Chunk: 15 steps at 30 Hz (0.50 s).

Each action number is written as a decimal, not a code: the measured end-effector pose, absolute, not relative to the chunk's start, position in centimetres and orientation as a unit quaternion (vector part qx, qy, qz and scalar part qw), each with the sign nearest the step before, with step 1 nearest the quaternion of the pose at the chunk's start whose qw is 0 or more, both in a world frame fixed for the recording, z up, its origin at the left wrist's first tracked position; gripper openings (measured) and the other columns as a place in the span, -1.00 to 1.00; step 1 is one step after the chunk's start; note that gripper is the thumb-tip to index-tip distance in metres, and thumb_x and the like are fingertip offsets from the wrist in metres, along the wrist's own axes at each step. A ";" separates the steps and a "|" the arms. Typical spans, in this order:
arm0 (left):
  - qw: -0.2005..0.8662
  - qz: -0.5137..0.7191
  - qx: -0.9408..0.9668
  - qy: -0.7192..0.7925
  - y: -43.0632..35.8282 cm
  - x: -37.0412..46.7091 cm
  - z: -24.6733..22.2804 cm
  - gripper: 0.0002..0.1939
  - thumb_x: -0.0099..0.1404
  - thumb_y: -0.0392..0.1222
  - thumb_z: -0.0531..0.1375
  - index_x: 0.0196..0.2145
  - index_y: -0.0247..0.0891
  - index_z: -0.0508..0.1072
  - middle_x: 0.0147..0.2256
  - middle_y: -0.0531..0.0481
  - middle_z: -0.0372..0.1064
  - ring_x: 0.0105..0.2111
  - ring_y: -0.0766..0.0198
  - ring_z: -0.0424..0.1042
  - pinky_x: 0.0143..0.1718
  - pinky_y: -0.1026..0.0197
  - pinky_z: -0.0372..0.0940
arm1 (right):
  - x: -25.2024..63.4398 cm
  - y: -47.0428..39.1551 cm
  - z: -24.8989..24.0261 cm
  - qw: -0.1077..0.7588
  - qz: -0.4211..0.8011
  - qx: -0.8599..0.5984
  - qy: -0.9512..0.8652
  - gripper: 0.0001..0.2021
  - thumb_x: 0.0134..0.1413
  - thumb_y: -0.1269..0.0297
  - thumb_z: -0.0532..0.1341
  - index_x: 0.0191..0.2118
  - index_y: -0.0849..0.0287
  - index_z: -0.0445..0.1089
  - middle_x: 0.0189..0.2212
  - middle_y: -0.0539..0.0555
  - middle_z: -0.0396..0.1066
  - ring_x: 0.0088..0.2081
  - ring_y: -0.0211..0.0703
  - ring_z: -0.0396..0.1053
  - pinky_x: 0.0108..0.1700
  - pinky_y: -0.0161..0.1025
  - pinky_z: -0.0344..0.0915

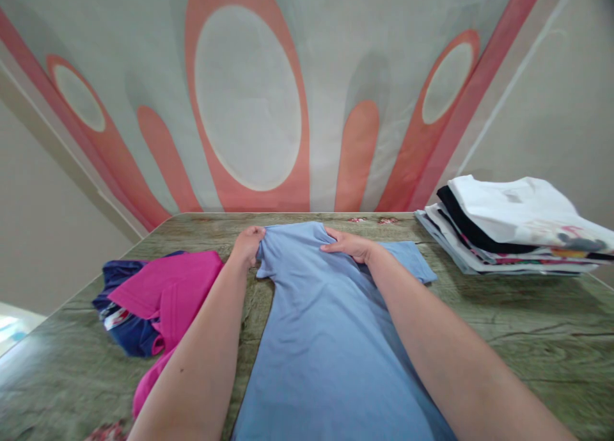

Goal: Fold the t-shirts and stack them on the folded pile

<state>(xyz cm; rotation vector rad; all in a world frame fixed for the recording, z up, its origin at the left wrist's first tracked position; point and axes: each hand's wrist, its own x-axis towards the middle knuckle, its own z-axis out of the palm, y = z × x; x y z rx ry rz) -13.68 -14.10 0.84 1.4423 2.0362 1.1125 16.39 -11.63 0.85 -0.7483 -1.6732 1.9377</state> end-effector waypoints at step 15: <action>-0.019 0.215 0.616 0.758 -15.4 -12.3 0.1 -0.81 0.30 -0.09 0.10 -0.26 -0.13 0.49 -0.18 -0.06 0.51 -0.18 0.11 0.45 -0.25 0.23 0.25 | 16.2 -10.1 0.6 0.346 0.577 -0.383 -0.633 -0.37 -0.01 0.24 0.25 0.23 0.04 0.18 -0.30 -0.05 0.46 -0.35 -0.26 0.38 -0.19 -0.29 0.35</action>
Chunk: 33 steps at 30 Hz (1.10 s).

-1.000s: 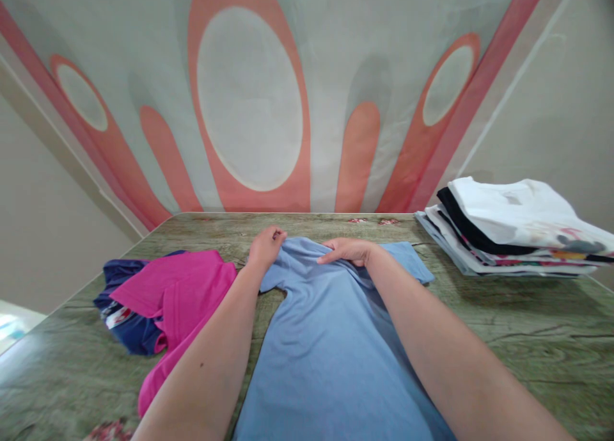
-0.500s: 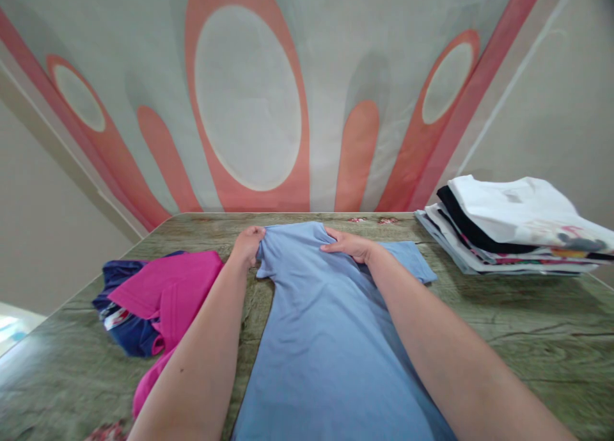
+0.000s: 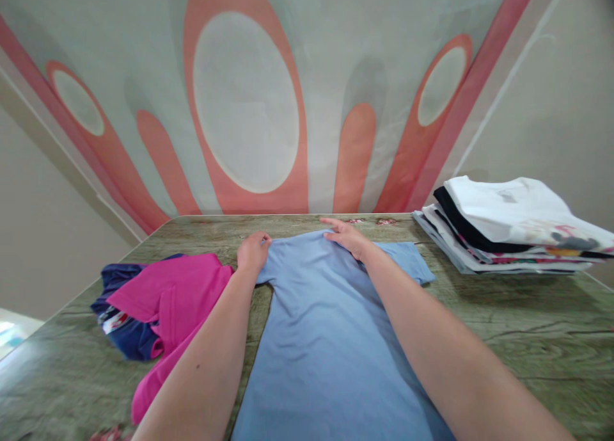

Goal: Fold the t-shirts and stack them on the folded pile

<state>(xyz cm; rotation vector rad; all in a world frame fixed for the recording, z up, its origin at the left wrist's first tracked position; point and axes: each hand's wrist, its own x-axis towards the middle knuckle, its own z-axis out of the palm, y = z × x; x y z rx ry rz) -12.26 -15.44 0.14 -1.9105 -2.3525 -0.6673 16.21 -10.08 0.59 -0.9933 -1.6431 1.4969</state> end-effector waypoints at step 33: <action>-0.081 -0.189 -0.675 -0.709 -9.4 -1.6 0.4 -0.81 0.15 -0.03 0.23 -0.39 -0.21 0.49 -0.22 -0.18 0.51 -0.15 0.01 0.44 -0.17 0.08 0.25 | 24.9 -10.0 -2.3 0.351 0.160 -0.610 -0.692 -0.83 0.02 0.22 0.19 -0.28 0.11 0.47 -0.21 0.11 0.45 -0.05 0.02 0.28 0.06 -0.06 0.11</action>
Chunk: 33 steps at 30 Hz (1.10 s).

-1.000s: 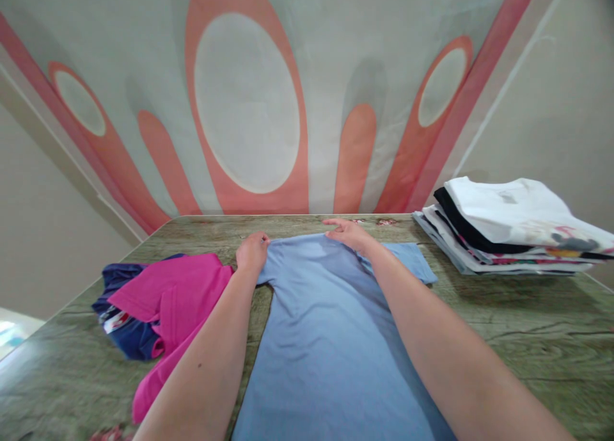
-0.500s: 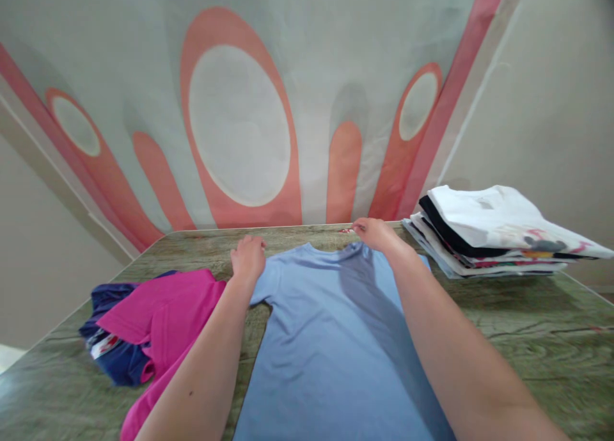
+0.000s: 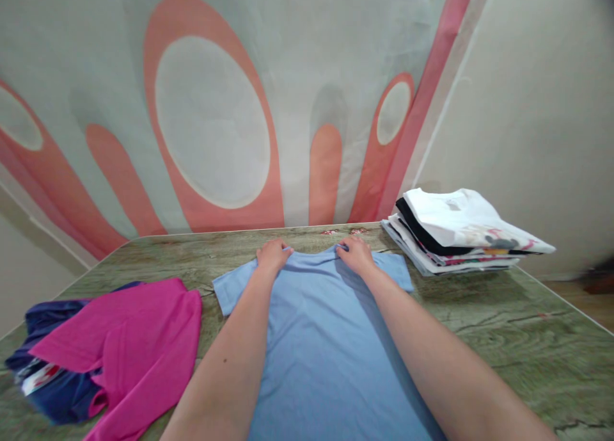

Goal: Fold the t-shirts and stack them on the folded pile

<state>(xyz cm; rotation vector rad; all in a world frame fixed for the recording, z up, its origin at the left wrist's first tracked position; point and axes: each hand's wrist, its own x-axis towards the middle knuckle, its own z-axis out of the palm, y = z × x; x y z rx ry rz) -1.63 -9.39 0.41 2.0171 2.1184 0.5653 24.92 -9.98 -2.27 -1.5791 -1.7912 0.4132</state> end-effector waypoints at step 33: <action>0.206 0.094 0.740 0.633 -10.3 -7.2 3.0 -0.71 0.00 -0.10 0.33 -0.26 -0.18 0.53 -0.23 0.04 0.54 -0.22 0.18 0.48 -0.23 0.32 0.27 | 30.1 -9.2 -1.2 0.201 0.059 -0.711 -0.671 -0.64 0.22 -0.04 0.07 -0.10 0.02 0.49 -0.19 0.12 0.51 -0.16 -0.03 0.42 -0.19 -0.22 0.25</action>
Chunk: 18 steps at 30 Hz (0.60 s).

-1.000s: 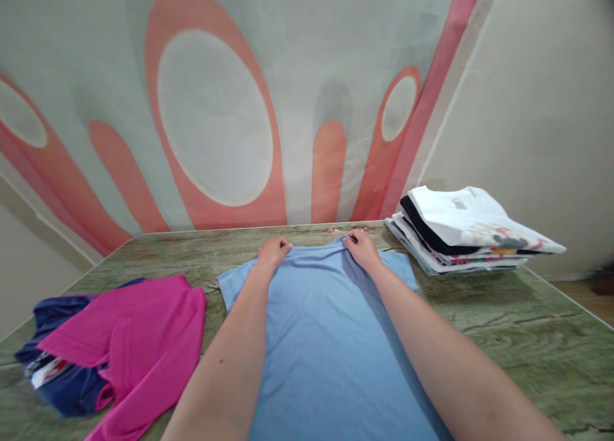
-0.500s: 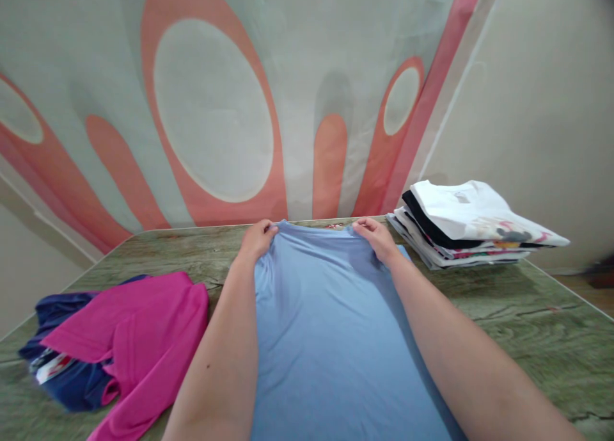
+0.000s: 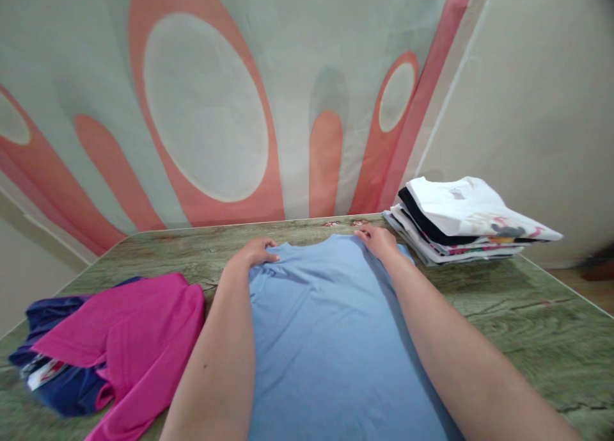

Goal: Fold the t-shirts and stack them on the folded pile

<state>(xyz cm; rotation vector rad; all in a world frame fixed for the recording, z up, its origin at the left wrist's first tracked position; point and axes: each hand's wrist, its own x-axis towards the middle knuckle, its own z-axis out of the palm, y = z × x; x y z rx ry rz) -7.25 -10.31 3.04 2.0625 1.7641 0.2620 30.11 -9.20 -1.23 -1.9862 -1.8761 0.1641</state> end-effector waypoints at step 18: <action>0.141 0.092 0.709 0.685 -9.6 -8.2 2.4 -0.77 0.06 -0.03 0.30 -0.37 -0.22 0.50 -0.39 0.00 0.51 -0.36 0.19 0.46 -0.41 0.31 0.22 | 32.8 -8.0 -1.5 0.158 0.147 -0.661 -0.719 -0.71 -0.03 0.05 0.31 -0.30 0.17 0.48 -0.38 0.03 0.50 -0.36 -0.19 0.39 -0.33 -0.35 0.19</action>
